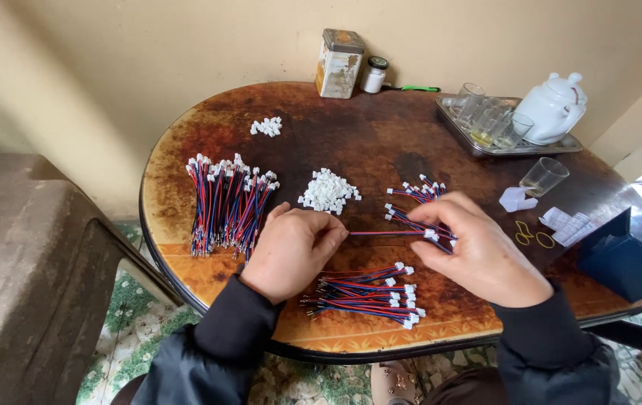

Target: Attaching small plastic connectors to the ends of wire bundles at a table

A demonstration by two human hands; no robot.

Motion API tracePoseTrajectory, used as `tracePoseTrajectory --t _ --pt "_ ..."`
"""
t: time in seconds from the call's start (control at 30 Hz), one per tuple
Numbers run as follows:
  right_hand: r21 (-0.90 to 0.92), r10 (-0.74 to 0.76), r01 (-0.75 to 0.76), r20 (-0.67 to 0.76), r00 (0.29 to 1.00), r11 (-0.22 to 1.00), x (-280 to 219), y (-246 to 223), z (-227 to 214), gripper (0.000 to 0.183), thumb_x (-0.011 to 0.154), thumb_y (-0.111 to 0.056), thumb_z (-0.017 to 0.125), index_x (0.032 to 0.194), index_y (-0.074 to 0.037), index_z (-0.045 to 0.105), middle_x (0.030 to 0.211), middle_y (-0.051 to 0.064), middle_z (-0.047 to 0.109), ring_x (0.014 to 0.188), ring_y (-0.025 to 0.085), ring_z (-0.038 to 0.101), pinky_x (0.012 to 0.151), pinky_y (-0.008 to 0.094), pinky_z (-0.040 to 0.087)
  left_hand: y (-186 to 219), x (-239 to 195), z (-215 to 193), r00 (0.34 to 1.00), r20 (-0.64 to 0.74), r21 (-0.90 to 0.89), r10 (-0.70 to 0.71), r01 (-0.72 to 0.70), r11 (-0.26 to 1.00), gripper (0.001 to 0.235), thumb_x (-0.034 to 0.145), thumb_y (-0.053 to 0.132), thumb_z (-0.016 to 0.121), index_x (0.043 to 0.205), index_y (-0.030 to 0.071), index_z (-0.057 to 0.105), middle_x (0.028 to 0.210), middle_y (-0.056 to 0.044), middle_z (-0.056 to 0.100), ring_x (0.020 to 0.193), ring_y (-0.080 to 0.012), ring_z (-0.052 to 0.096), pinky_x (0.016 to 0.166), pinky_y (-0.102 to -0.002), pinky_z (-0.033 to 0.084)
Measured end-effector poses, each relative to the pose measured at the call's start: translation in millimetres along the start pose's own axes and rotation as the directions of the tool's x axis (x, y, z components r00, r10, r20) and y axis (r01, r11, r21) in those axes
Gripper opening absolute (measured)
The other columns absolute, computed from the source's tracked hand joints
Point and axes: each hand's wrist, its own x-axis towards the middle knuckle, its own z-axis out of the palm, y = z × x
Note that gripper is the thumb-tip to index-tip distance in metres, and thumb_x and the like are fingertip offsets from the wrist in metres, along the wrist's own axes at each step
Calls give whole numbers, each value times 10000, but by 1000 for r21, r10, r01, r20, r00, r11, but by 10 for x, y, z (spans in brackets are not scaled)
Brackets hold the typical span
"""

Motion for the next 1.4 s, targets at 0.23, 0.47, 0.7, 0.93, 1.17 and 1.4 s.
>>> tracePoseTrajectory --t 0.23,0.47,0.7,0.93,1.17,1.4 --pt "17 -168 167 123 978 986 395 -215 337 185 879 -143 635 1025 -67 719 972 116 701 956 315 676 863 420 513 114 48 18 999 -48 60 7 -4 998 170 899 260 610 928 153 740 855 -62 755 954 -290 675 1076 -559 288" --pt "189 -117 95 109 987 977 638 -89 455 130 882 -151 622 847 -130 746 733 61 731 738 223 715 679 336 553 -75 172 68 953 -78 -272 -292 262 926 191 899 344 615 992 240 745 888 -21 761 961 -275 689 935 -456 491" --pt "212 -56 29 120 991 977 569 -57 346 131 883 -135 625 826 -125 742 663 67 683 656 207 663 640 333 532 -1 172 84 933 -20 -574 -361 285 768 161 879 244 698 912 104 770 706 -67 712 752 -111 580 730 -308 519" --pt "250 -4 -33 146 989 968 529 -126 340 156 899 -125 607 847 -108 754 672 72 701 652 212 664 649 336 534 -46 154 118 925 9 -598 -379 309 740 165 893 250 689 914 104 764 668 -38 668 693 -114 560 682 -283 501" --pt "285 -2 -44 158 987 958 521 -180 334 163 906 -119 603 847 -97 754 683 85 698 668 206 661 669 341 533 -29 130 99 945 -10 -688 -327 231 688 152 880 172 713 906 28 755 649 -51 645 680 -104 514 627 -238 462" --pt "363 22 -68 129 991 929 496 -128 438 160 909 -138 616 936 -73 760 692 116 724 719 189 693 711 349 551 -51 125 147 948 -21 -775 -318 186 605 156 925 150 654 907 11 720 692 -70 652 693 -107 512 645 -232 468"
